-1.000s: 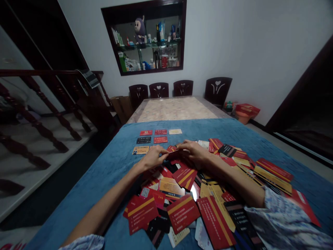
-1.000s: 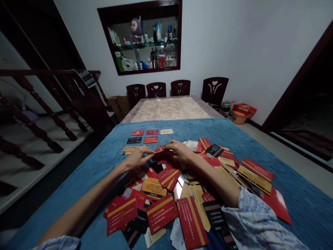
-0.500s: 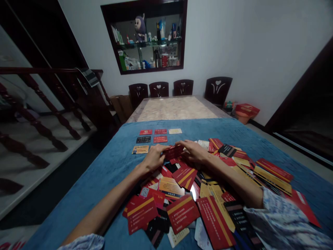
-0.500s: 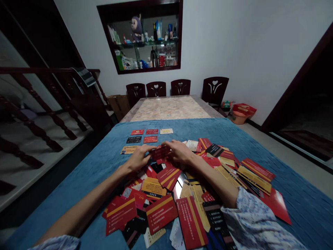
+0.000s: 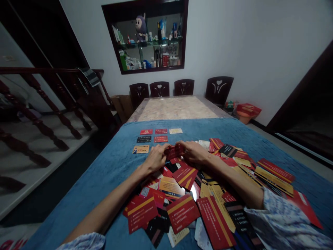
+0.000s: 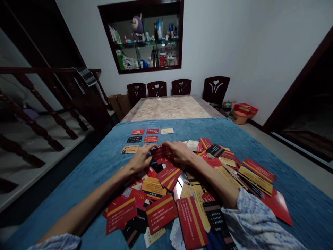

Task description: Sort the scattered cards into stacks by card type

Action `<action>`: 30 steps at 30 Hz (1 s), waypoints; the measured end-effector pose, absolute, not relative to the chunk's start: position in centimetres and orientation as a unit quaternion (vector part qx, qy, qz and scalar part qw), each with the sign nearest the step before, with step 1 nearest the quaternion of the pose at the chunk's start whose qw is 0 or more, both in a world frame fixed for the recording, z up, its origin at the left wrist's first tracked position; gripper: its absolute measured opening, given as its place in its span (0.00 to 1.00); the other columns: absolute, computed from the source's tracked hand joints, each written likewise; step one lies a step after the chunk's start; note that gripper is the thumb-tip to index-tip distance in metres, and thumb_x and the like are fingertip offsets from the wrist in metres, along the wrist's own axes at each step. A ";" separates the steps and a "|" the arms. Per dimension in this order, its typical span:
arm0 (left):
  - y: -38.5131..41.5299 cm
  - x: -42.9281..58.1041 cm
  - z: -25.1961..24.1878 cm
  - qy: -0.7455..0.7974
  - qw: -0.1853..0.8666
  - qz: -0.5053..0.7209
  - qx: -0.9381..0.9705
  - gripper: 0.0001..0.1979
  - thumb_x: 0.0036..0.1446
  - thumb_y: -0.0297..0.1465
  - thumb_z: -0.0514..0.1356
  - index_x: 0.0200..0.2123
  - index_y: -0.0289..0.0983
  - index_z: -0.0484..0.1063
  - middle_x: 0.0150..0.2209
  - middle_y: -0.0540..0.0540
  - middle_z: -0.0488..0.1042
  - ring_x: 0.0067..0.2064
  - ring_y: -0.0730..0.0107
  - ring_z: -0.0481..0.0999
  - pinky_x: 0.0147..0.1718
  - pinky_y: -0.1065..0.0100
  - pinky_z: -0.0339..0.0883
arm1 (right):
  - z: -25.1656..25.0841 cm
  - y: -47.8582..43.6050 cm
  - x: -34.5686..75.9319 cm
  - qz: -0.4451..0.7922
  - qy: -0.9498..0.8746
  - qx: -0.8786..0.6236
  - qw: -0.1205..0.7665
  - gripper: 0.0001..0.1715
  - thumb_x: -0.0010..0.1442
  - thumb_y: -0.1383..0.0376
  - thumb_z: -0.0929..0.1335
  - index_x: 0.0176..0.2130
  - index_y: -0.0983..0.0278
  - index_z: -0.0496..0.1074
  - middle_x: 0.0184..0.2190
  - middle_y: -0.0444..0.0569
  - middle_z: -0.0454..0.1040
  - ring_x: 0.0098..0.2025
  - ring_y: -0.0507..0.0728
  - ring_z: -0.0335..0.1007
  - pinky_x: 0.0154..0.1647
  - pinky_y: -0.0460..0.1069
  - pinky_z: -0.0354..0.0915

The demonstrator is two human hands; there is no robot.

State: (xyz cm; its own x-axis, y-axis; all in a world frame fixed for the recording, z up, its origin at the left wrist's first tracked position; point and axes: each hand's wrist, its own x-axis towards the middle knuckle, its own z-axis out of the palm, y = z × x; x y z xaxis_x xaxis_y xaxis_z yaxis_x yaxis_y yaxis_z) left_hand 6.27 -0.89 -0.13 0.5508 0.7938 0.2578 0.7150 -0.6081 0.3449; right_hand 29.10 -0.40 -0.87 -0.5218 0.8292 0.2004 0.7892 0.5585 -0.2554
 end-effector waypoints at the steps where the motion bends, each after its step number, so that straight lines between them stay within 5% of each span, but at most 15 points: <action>1: -1.0 6.3 -0.2 0.432 0.102 0.192 0.875 0.24 0.54 0.20 0.54 0.55 0.40 0.68 0.46 0.44 0.77 0.47 0.59 0.74 0.49 0.58 0.65 | -0.7 -0.5 29.0 0.066 -0.870 -0.466 0.150 0.31 0.56 0.68 0.67 0.59 0.62 0.64 0.45 0.56 0.77 0.44 0.61 0.73 0.41 0.50 0.59; 18: -1.1 6.9 -1.7 0.444 0.116 0.222 0.860 0.23 0.54 0.20 0.54 0.54 0.39 0.63 0.50 0.43 0.75 0.52 0.59 0.73 0.52 0.56 0.62 | -0.8 -0.5 29.0 0.054 -0.868 -0.467 0.157 0.32 0.55 0.68 0.67 0.59 0.64 0.64 0.49 0.58 0.75 0.52 0.63 0.69 0.51 0.56 0.59; 30: -1.3 6.9 -0.9 0.466 0.056 0.188 0.863 0.31 0.54 0.25 0.59 0.62 0.37 0.57 0.56 0.36 0.69 0.57 0.51 0.66 0.54 0.50 0.57 | -0.9 -0.4 29.2 0.013 -0.873 -0.452 0.181 0.31 0.60 0.62 0.67 0.61 0.66 0.62 0.50 0.60 0.74 0.49 0.63 0.67 0.48 0.56 0.59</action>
State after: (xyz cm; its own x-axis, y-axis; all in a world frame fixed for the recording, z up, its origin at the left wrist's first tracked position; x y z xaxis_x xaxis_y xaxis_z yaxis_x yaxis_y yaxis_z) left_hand 6.91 -1.30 -0.89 0.4955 0.8246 0.2729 0.7826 -0.5601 0.2716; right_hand 29.23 -0.37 -0.94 -0.5253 0.7946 0.3045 0.7850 0.5906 -0.1869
